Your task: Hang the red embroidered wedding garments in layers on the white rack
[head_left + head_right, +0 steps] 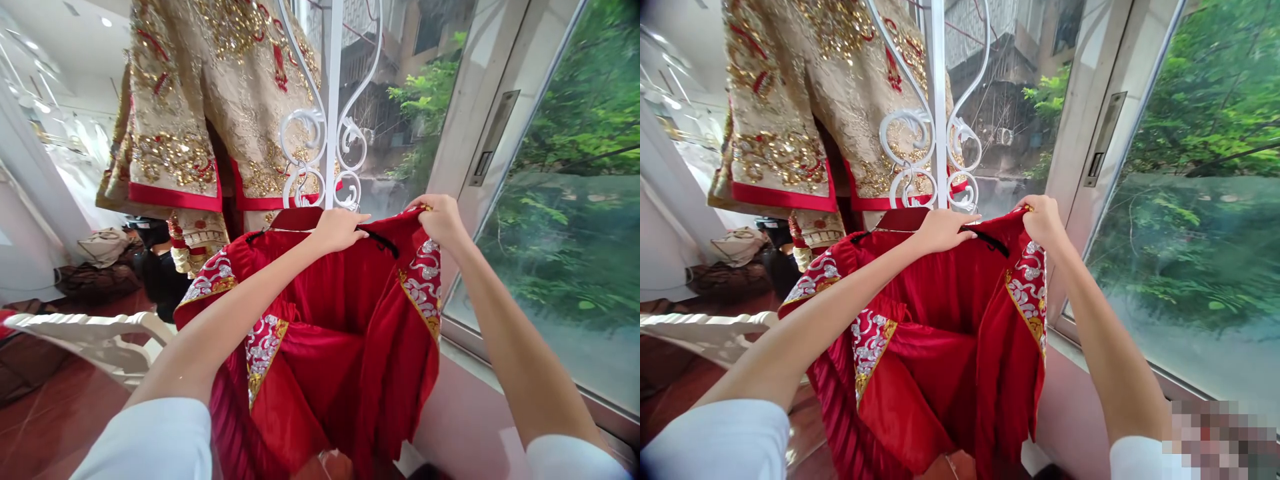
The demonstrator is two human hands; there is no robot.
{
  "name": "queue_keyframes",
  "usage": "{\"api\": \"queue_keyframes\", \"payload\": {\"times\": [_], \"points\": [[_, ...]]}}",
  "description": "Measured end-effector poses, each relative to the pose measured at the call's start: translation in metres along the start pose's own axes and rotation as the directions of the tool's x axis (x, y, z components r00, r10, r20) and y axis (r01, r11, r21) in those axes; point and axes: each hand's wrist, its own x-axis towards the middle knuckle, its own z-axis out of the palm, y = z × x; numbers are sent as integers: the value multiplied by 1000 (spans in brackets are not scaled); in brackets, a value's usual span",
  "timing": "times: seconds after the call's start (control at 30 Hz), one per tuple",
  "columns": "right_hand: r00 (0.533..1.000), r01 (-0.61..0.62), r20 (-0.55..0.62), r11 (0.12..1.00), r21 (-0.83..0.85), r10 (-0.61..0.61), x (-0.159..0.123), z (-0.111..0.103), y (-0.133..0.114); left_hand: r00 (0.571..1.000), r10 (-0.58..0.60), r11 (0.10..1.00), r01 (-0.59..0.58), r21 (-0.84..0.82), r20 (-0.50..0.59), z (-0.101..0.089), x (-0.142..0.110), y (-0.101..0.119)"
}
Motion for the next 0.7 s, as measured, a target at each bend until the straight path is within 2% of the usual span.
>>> {"api": "queue_keyframes", "payload": {"times": [0.1,0.2,0.27,0.33,0.4,0.47,0.53,0.6,0.7], "points": [[991,63,-105,984,-164,-81,3,-26,-10,999,-38,999,38,0,-4,10,4,-1],[950,63,-266,932,-358,-166,-1,-60,-17,994,-108,993,108,45,-3,21,8,-3],[946,61,-275,929,-366,-171,-13,-66,-20,993,-117,992,118,37,-21,26,10,-4],[979,48,-179,962,-269,-99,-34,-50,-23,993,-102,995,103,8,-50,29,10,-5],[999,-27,-29,980,-195,21,-61,-15,-28,993,-91,996,91,-7,-75,29,10,-5],[990,-109,60,956,-272,130,-85,25,-34,993,-83,997,83,-7,-85,28,9,-4],[981,-126,87,911,-393,173,-100,57,-39,996,-60,998,61,6,-71,23,7,-5],[979,-91,119,876,-473,166,-104,75,-38,1000,-5,1000,5,29,-29,17,4,-7],[970,-44,190,880,-473,151,-95,78,-29,997,76,987,-78,138,18,4,-3,-17]]}}
